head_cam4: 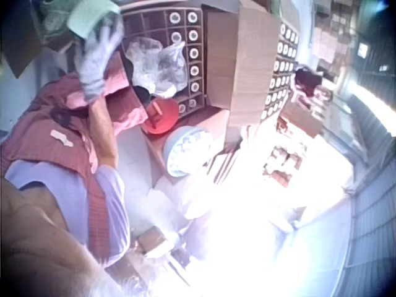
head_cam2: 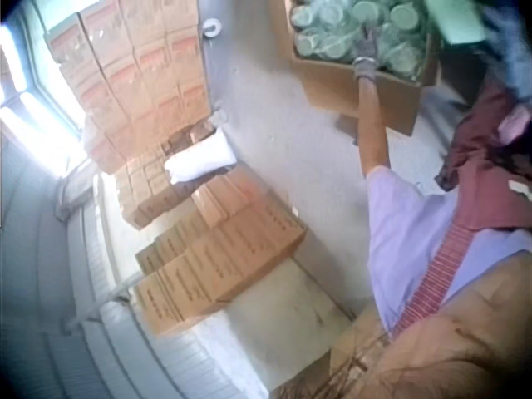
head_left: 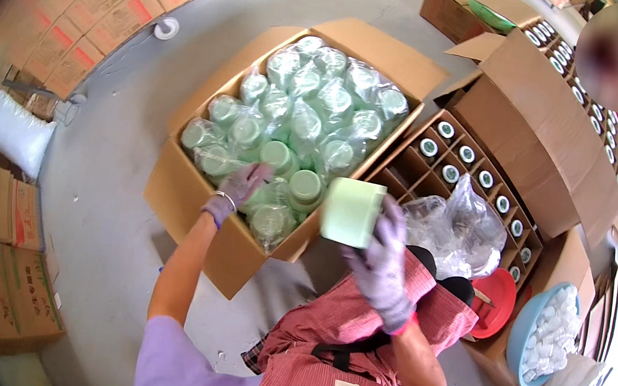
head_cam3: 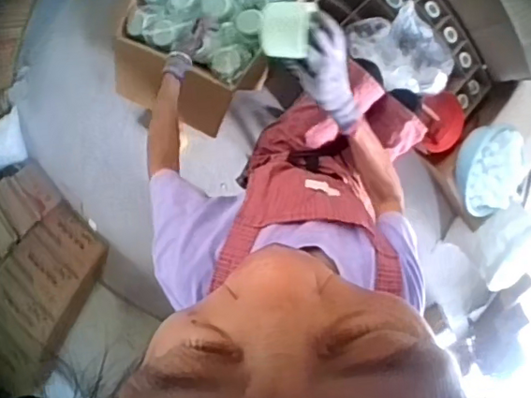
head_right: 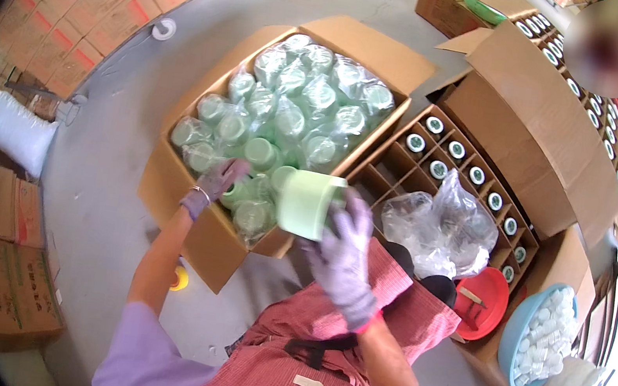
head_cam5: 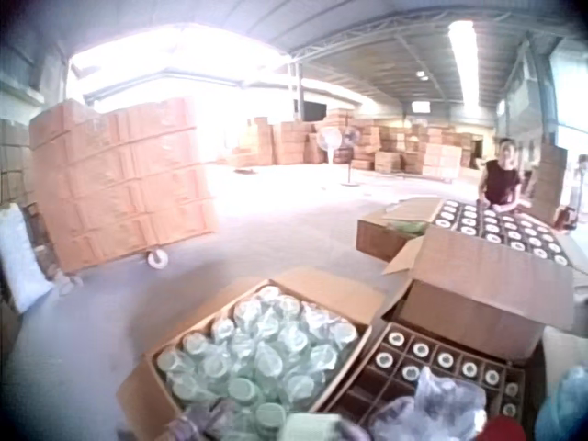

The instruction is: The person assembles light green thermos flasks by inserting internal components and attaching lids. They then wrap each completed unit in plastic and place it into a cardboard box. The person also handles cardboard dividers and other packaging materials in a warehouse setting.

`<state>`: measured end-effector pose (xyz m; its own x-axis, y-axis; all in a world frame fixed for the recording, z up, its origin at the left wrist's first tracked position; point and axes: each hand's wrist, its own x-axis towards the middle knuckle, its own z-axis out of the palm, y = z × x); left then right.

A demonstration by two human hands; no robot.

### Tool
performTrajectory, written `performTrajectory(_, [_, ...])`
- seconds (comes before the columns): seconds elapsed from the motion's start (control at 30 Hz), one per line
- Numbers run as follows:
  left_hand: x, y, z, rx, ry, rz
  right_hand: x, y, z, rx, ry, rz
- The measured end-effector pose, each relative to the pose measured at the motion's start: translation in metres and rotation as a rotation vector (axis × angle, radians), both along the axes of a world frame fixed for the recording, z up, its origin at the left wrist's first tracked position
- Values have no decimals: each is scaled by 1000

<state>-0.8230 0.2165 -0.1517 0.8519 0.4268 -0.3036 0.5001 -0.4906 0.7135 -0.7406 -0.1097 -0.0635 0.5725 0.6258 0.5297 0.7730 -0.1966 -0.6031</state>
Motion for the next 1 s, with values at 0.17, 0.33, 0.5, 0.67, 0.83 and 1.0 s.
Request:
performTrajectory(0.17, [-64,94,-158,698,404,-282,28,-167,-2,-106,-9,-600])
performTrajectory(0.33, [-66,109,-181,904,475,-301,33,-318,-48,-140,214,-1140])
performTrajectory(0.5, [-37,93,-58,808,120,-439,41,-409,-146,-695,270,-1226])
performTrajectory(0.67, [-48,73,67,280,-301,-128,92,-398,-202,-916,357,-1091])
performTrajectory(0.83, [-40,-31,159,440,-559,-159,124,-390,-206,-926,48,-1203])
performTrajectory(1.0, [-12,-144,161,290,-522,-5,76,-375,-252,-664,137,-1007])
